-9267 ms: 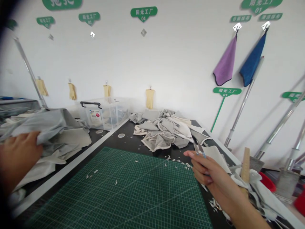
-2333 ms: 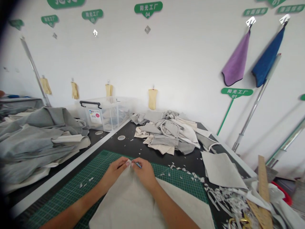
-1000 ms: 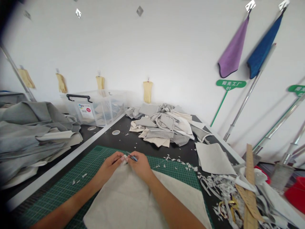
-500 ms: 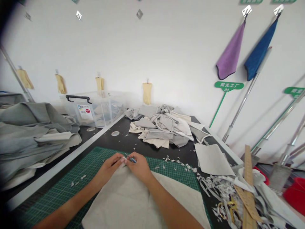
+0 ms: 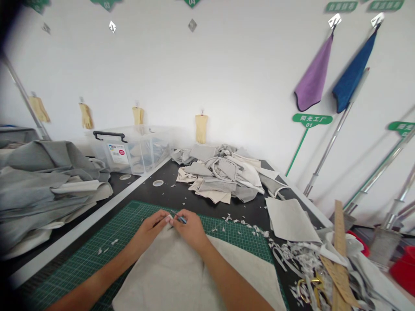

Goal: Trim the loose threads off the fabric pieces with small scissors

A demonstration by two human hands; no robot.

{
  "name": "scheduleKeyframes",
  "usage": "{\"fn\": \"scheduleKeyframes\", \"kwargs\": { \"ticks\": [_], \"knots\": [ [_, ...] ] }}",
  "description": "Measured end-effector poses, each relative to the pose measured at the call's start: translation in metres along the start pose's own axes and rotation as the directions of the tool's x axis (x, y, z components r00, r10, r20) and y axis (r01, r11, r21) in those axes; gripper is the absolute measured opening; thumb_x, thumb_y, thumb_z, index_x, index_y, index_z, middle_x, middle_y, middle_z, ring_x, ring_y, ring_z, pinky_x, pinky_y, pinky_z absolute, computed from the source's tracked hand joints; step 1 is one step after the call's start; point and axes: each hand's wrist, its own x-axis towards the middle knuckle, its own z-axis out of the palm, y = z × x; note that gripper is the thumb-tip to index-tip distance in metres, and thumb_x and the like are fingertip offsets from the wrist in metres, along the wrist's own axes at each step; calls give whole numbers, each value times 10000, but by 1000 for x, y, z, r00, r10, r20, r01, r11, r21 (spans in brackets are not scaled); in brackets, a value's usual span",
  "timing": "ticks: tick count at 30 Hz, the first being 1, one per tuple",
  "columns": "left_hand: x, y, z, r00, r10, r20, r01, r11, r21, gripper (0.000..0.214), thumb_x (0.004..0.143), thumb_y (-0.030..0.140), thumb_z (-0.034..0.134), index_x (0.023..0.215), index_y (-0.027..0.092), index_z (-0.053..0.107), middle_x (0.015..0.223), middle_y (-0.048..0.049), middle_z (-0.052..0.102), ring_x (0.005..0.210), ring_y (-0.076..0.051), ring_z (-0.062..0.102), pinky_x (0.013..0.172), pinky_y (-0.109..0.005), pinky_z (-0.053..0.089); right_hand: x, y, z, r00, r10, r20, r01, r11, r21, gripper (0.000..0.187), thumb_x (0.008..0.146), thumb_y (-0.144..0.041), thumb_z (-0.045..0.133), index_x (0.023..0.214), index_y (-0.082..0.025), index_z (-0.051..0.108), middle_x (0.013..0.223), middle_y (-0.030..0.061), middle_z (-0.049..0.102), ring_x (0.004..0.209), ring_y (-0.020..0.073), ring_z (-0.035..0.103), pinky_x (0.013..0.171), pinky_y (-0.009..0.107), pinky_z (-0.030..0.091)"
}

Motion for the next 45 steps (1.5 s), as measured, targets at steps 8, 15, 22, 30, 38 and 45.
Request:
{"fn": "scheduleKeyframes", "kwargs": {
  "ticks": [8,15,22,30,38,45],
  "knots": [
    [-2,2,-1,1000,10,-18,-10,1000,-12,348,935,504,523,928,177,642,843,-34,679,798,-185,603,706,-261,438,1,0,2,1000,-14,9,14,1000,12,184,857,-365,658,845,-206,751,793,1,706,717,145,579,682,231,406],
    [-2,0,-1,1000,4,-18,-4,999,-33,321,928,483,550,960,180,652,859,-33,686,791,-178,603,707,-257,435,0,0,0,1000,-22,3,22,999,-39,198,838,-399,681,823,-204,713,725,-20,651,681,137,540,624,223,373],
    [-3,8,-2,1000,3,-11,-4,998,-64,324,935,462,541,963,176,691,882,-31,693,819,-176,595,728,-251,437,0,-2,0,996,-83,12,84,996,-30,158,873,-274,580,931,-231,720,853,-23,697,773,150,592,707,233,401],
    [-2,8,-5,999,-42,-15,40,994,-99,327,934,463,550,963,166,683,899,-33,697,827,-172,599,730,-255,443,-11,-13,-1,996,-93,-1,92,986,-138,250,973,-437,503,896,-251,651,824,-42,654,769,146,579,699,230,377],
    [-2,11,-7,998,-57,-4,56,992,-117,329,925,457,552,969,164,696,925,-47,715,859,-190,624,744,-265,465,-17,-20,1,997,-73,31,78,970,-229,396,1018,-574,380,909,-262,598,789,-51,634,759,139,595,693,222,358],
    [-2,9,-7,999,-37,-10,35,992,-123,326,919,448,554,988,169,707,963,-52,729,897,-199,640,802,-283,481,-19,-21,1,995,-89,49,100,949,-299,397,1038,-554,334,899,-254,553,780,-30,637,743,150,610,676,228,348]
  ]
}}
